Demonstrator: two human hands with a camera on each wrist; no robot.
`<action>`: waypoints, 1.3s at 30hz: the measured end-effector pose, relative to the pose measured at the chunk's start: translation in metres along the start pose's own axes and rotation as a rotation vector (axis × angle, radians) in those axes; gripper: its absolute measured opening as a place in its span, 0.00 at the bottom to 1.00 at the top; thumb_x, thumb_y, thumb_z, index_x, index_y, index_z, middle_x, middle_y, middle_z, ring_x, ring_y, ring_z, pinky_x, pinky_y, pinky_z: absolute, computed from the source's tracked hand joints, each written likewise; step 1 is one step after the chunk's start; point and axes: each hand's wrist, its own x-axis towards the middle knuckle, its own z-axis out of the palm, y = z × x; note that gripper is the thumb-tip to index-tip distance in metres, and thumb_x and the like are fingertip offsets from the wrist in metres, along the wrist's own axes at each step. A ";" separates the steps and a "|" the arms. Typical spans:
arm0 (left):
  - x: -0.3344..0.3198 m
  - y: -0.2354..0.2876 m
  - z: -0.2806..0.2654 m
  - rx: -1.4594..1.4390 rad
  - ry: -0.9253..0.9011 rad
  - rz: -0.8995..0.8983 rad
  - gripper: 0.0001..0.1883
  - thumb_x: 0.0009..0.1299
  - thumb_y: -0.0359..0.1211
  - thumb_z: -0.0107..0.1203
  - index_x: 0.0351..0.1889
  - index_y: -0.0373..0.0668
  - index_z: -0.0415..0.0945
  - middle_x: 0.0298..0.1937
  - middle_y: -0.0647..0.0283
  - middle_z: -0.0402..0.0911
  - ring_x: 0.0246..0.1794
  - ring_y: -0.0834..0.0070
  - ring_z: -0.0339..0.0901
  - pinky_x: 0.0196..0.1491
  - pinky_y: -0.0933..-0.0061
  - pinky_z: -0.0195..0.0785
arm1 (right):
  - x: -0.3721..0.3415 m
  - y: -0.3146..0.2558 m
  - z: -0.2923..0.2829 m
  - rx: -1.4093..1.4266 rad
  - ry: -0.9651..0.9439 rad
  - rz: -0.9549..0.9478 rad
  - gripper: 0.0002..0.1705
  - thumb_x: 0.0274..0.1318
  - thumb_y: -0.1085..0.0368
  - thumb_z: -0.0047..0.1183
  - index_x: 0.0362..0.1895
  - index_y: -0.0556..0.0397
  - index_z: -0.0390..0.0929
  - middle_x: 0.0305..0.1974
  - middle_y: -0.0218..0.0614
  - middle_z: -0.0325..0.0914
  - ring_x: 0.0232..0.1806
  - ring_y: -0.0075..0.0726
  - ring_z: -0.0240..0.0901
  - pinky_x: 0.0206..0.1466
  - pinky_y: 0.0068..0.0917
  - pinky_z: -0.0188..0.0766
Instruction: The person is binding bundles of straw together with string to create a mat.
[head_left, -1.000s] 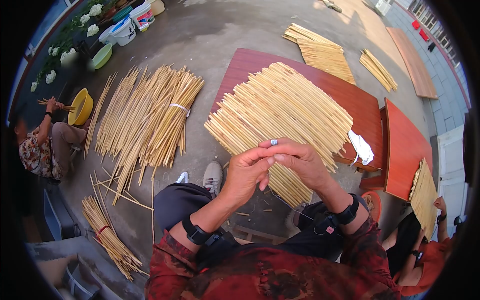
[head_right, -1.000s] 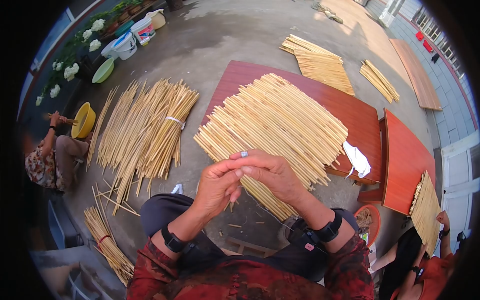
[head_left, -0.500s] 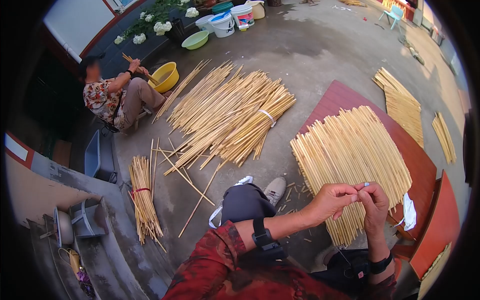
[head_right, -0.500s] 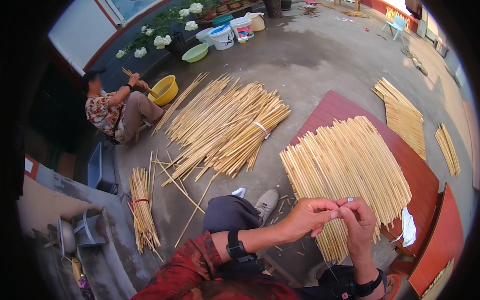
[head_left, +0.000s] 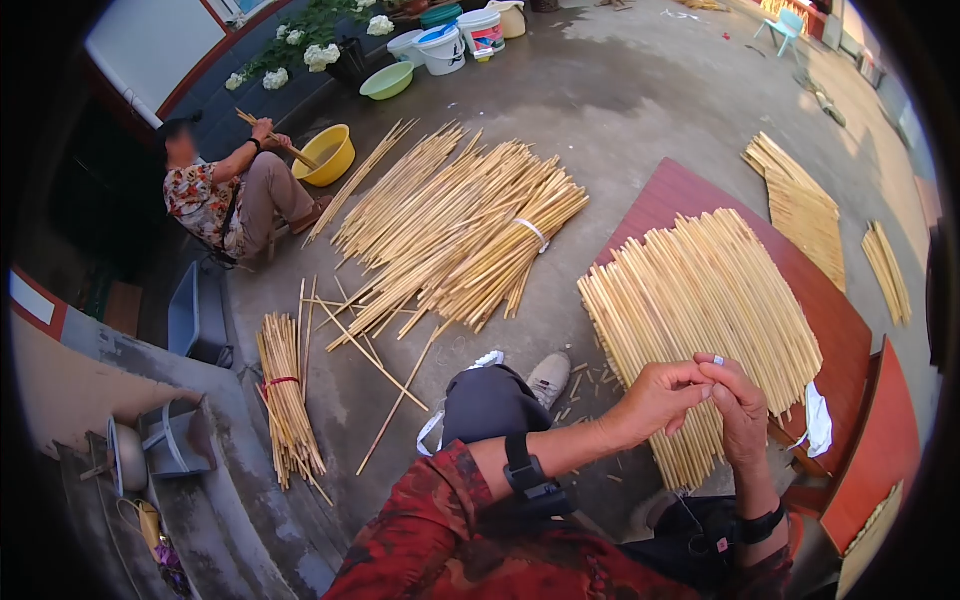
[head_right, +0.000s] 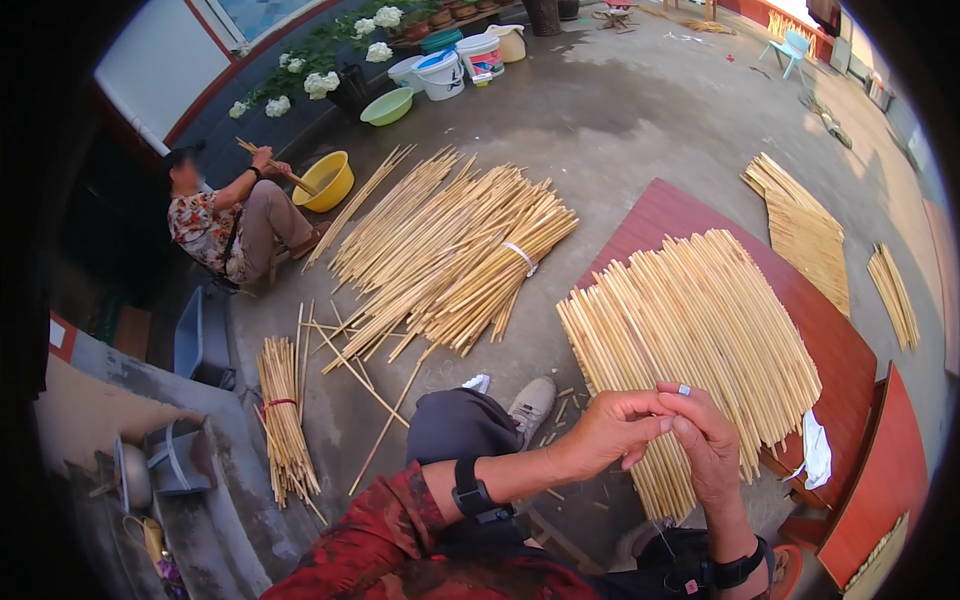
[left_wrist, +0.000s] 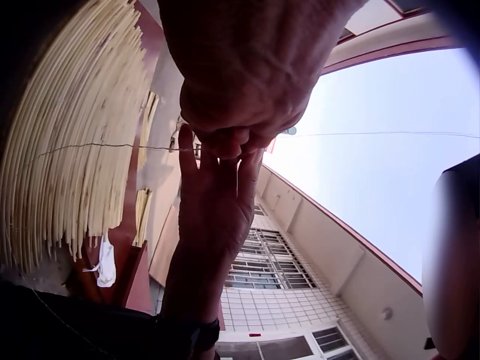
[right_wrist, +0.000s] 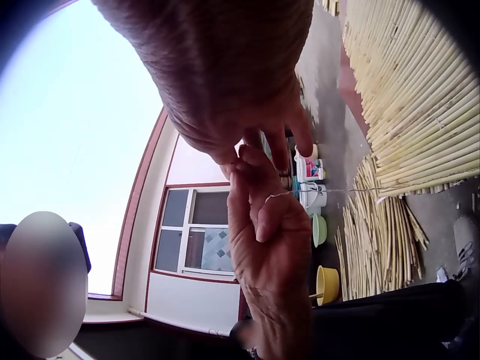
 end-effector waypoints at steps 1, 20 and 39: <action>0.000 -0.001 0.000 0.001 -0.001 0.000 0.09 0.66 0.32 0.49 0.39 0.37 0.74 0.19 0.71 0.68 0.11 0.88 0.62 0.14 0.87 0.53 | -0.001 0.000 0.000 0.000 0.001 -0.001 0.13 0.54 0.68 0.46 0.43 0.59 0.75 0.45 0.43 0.70 0.50 0.35 0.65 0.53 0.28 0.59; 0.006 -0.013 0.006 -0.058 -0.016 0.035 0.08 0.64 0.29 0.51 0.37 0.35 0.75 0.34 0.65 0.74 0.19 0.87 0.67 0.19 0.86 0.60 | -0.004 0.008 -0.001 0.050 0.207 -0.024 0.04 0.52 0.70 0.48 0.28 0.58 0.70 0.35 0.36 0.69 0.37 0.28 0.66 0.43 0.22 0.62; 0.010 -0.010 -0.002 -0.059 0.041 0.052 0.07 0.65 0.29 0.49 0.37 0.36 0.74 0.28 0.68 0.73 0.18 0.86 0.67 0.18 0.86 0.60 | 0.004 0.007 -0.004 -0.033 -0.003 -0.036 0.14 0.54 0.69 0.47 0.45 0.57 0.73 0.49 0.42 0.67 0.51 0.33 0.64 0.53 0.26 0.60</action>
